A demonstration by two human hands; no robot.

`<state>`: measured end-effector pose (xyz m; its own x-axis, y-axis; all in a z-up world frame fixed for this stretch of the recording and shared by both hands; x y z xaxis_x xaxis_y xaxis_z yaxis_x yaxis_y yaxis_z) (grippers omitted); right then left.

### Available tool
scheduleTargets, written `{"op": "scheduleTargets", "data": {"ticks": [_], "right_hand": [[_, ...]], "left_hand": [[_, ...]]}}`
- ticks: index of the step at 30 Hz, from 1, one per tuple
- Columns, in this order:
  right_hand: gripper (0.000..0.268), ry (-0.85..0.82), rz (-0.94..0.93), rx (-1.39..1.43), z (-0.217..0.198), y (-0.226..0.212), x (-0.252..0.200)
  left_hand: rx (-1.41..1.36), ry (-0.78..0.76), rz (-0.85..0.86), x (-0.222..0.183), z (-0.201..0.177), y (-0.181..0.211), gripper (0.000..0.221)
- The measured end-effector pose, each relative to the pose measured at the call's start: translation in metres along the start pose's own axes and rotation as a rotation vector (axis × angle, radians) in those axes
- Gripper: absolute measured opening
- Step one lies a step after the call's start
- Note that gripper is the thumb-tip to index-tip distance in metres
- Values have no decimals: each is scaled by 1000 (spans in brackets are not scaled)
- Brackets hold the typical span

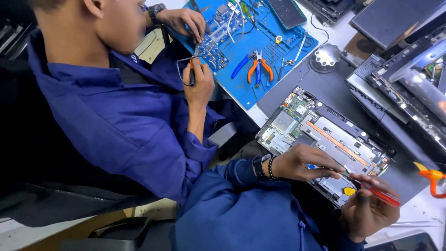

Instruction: Repair a laptop by manipulating internal components and using a screwdriver

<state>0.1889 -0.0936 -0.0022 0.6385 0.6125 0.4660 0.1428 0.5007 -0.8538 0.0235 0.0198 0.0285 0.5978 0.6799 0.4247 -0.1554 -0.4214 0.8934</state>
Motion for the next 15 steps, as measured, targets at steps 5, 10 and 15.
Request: {"op": "scheduleTargets", "data": {"ticks": [5, 10, 15], "right_hand": [[35, -6, 47, -4, 11, -10, 0], [34, 16, 34, 12, 8, -5, -3], [27, -3, 79, 2, 20, -6, -9]], "left_hand": [[105, -26, 121, -1, 6, 6, 28], [173, -6, 162, -5, 11, -2, 26], [218, 20, 136, -4, 7, 8, 22]]}}
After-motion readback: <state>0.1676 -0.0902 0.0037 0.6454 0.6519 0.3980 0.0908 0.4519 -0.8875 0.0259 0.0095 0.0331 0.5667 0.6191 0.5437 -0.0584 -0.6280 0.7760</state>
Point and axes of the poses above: each hand's wrist, its own x-axis towards the middle knuckle, its own z-axis out of the palm, y = z × x, the point moved 4 cm from there along x, towards the middle knuckle, and after that the axes turned 8 degrees about -z, right-handed, at the moved point
